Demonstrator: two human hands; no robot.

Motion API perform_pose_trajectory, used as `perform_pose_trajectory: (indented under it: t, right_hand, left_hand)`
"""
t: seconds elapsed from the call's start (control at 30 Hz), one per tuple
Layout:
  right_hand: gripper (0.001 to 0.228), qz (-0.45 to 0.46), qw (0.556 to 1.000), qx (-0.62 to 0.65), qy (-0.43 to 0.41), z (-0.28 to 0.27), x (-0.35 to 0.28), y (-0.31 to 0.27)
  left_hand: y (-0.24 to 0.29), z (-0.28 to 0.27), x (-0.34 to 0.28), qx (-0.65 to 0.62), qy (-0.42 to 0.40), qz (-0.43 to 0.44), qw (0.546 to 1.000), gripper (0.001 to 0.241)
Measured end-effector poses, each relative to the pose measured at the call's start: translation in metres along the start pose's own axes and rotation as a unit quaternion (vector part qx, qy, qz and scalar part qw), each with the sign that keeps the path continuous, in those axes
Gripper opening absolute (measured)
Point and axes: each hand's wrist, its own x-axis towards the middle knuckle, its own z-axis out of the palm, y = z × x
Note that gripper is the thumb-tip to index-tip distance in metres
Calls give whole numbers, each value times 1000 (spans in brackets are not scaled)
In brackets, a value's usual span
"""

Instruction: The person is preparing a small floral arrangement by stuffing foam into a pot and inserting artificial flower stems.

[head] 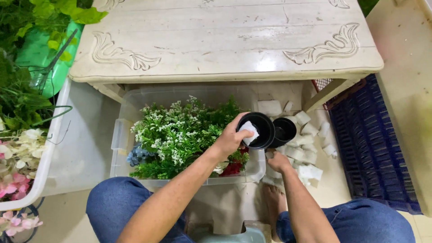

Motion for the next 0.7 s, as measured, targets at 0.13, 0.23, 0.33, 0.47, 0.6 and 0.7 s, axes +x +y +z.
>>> perform_pose_trajectory:
  t: [0.13,0.23,0.33,0.47,0.6,0.7]
  right_hand:
    - [72,13,999,-1,40,-44,-63,-36]
    - [54,25,998,-60,10,-89,-128,-73]
    - [40,16,990,-117,-75,-130,-150,-99]
    - [20,-98,992,-13,-80,-204,-229,-144]
    - [25,-192,976,-93,49,-263,-276,-157]
    - [49,-290,947,16,138,-273,-287,-159]
  left_hand:
    - [4,-3,0,2,-8,9,1000,55]
    - [15,-1,-12,12,-2,5,1000,54]
    - [20,-5,-9,18,8,6,1000,54]
    - [7,-9,0,27,13,0,1000,55]
    - [16,-11,-1,27,23,11,999,56]
    - [19,-8,-3,22,20,8,1000,57]
